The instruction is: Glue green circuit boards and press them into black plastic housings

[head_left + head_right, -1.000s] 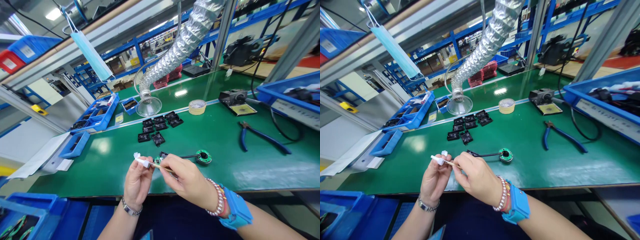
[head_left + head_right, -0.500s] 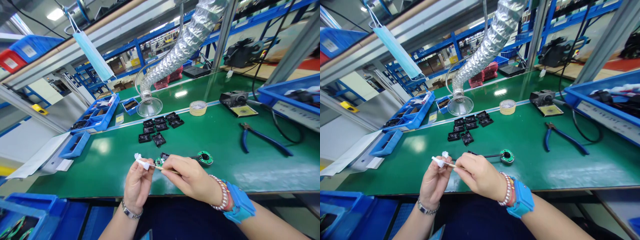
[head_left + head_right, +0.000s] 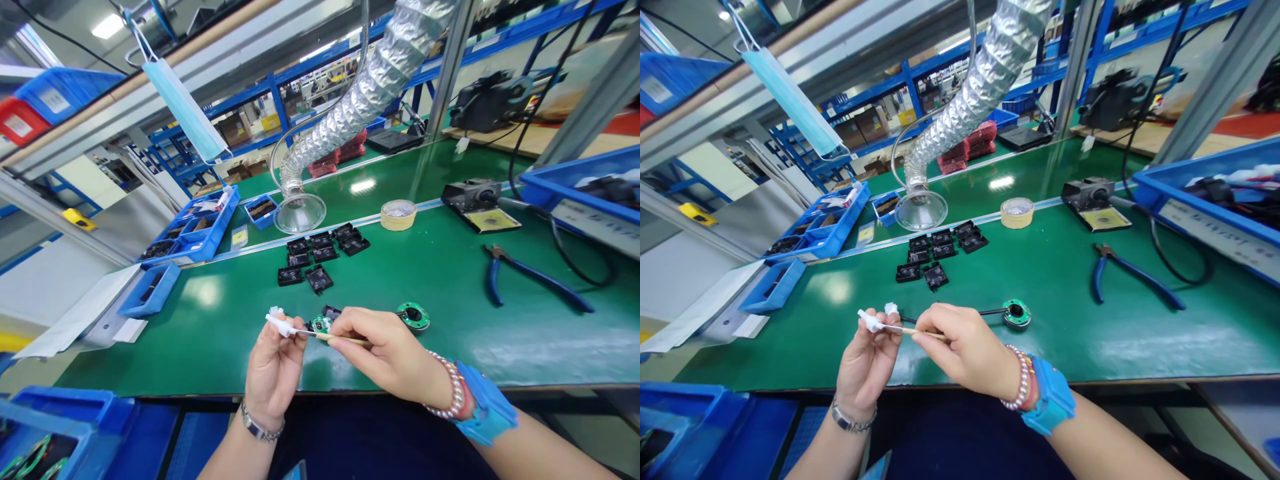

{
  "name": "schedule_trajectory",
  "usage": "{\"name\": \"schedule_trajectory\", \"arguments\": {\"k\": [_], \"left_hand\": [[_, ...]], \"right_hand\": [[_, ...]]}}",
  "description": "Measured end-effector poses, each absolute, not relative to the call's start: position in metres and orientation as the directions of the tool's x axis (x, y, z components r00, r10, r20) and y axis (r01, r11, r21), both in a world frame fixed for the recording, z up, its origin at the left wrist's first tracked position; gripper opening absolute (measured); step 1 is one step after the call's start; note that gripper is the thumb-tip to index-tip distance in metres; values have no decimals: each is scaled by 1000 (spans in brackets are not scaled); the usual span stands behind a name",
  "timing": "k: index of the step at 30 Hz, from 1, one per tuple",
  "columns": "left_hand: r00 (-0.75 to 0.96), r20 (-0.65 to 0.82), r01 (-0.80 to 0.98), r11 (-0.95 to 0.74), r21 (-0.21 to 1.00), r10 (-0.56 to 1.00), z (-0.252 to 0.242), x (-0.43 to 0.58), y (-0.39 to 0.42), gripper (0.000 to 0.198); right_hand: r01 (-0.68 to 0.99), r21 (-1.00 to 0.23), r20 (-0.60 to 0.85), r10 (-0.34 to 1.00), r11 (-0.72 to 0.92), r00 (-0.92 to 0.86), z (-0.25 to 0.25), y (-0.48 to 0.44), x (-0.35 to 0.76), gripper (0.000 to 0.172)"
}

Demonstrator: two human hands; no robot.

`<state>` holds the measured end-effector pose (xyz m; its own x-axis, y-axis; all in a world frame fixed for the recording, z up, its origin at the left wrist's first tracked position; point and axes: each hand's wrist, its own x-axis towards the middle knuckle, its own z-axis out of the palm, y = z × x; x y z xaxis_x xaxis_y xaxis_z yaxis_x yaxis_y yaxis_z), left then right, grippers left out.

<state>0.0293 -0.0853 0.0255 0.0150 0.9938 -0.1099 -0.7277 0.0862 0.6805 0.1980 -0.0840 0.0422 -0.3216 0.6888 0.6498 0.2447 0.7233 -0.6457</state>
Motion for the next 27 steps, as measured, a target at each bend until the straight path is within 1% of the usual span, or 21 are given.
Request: {"name": "schedule_trajectory", "arguments": {"k": [8, 16, 20, 27], "left_hand": [[15, -99, -745, 77, 662, 995, 22, 28, -82, 16], [-9, -88, -785, 47, 618, 996, 19, 27, -79, 17], [-23, -86, -791, 34, 611, 996, 18, 26, -78, 16], [-20, -89, -797, 37, 603, 996, 20, 26, -77, 16]], "right_hand": [[296, -635, 647, 701, 713, -299, 41, -85, 198, 19], [325, -612, 659, 692, 721, -295, 41, -87, 197, 18], [368, -550, 688, 656, 750, -310, 38, -88, 196, 16], [494, -381, 749, 574, 782, -331, 36, -90, 193, 17]]}}
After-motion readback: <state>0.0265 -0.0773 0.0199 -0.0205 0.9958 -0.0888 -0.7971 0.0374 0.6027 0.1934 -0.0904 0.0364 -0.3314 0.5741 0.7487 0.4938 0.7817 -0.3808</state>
